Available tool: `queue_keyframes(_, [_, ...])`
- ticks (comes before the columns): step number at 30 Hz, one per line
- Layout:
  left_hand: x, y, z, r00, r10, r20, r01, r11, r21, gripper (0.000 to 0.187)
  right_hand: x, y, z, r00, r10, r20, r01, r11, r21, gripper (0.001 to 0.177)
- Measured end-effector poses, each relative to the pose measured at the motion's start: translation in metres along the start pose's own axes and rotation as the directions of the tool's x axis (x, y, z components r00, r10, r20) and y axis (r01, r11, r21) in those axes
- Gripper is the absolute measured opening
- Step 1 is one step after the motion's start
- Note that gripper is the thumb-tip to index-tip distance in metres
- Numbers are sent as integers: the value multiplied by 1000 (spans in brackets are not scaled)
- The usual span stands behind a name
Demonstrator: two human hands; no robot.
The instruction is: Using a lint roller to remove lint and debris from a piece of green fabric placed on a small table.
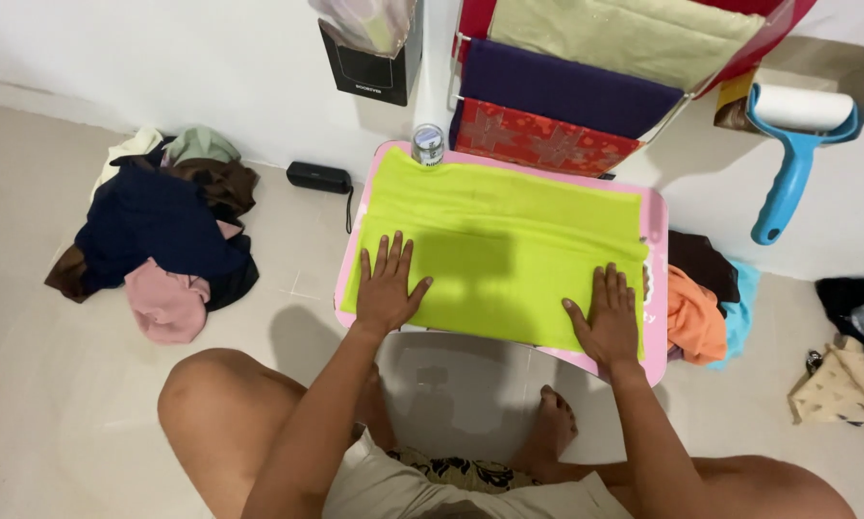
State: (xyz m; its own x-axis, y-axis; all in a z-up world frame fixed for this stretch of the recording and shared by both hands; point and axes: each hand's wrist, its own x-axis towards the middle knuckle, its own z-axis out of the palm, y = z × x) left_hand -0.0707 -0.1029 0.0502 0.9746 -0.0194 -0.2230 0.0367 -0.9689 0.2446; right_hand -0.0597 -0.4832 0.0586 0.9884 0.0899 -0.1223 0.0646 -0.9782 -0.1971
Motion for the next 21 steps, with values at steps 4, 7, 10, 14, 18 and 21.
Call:
queue_keyframes(4, [3,0,-1,1000,2,-2,-2,1000,-23,82,-1,7,8,999,35,-3,-35,999,-34,95])
queue_keyframes(7, [6,-3,-1,1000,-20,5,20,999,-34,85,-1,8,7,999,43,4,-43,998,-41,96])
queue_keyframes(10, [10,-13,5,998,-56,-35,53,995,-80,85,-2,7,6,999,47,17,-46,998,-41,96])
queue_keyframes(14, [10,-20,12,993,-49,-109,49,999,-5,77,-3,11,16,997,75,-13,-76,994,-76,94])
queue_keyframes(18, [11,-21,13,989,-32,-143,39,998,48,78,2,23,29,996,54,-70,-61,993,-97,92])
queue_keyframes(21, [14,-27,25,987,-36,-156,46,997,61,79,-10,23,4,970,187,-158,-139,953,269,89])
